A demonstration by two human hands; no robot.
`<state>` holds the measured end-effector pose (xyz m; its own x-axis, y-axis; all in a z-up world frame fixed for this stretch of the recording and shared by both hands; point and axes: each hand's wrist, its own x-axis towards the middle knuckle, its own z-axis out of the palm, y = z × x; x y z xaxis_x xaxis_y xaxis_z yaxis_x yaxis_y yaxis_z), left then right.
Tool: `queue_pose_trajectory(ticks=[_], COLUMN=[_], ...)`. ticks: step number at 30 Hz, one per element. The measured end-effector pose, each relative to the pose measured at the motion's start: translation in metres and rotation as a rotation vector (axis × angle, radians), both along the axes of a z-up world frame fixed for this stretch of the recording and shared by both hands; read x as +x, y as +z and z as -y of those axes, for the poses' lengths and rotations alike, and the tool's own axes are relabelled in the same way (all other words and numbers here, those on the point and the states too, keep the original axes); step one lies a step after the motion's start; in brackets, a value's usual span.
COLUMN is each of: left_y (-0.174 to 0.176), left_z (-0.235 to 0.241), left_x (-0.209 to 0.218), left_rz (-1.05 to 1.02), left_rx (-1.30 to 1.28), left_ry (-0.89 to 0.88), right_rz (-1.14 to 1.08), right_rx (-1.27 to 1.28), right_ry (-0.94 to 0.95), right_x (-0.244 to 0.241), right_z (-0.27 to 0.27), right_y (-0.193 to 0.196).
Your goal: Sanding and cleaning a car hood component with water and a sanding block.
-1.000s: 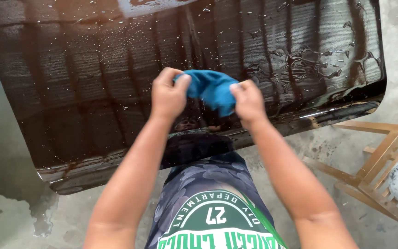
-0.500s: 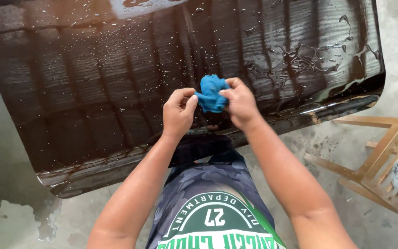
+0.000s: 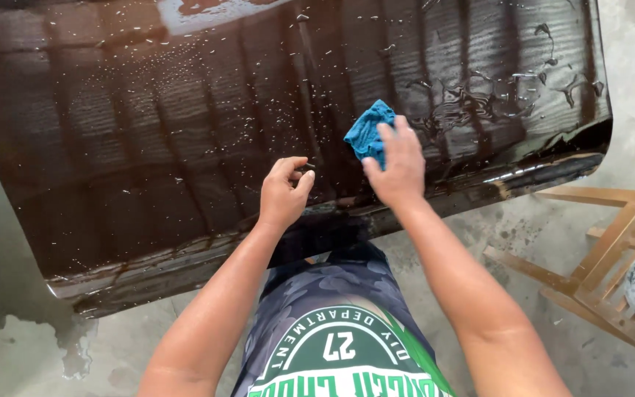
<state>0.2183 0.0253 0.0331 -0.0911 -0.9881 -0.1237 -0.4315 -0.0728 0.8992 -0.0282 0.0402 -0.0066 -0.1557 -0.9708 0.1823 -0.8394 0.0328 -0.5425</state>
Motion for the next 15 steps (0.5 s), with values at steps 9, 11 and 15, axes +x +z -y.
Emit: queue_pose_trajectory(ticks=[9,11,15], left_y=[-0.021,-0.026,-0.043], left_z=[0.009,0.009,0.012], left_x=[-0.045,-0.057,-0.074], left_rz=[0.148,0.176,0.332], left_rx=[-0.018,-0.060,-0.218], left_ry=[0.031,0.035,0.001], right_rz=[-0.316,-0.312,-0.326], right_rx=[0.175,0.192,0.228], right_ry=[0.255,0.317,0.112], right_x=[-0.033,-0.061,-0.130], right_z=[0.022,0.022,0.034], right_y=[-0.052,-0.051,-0.050])
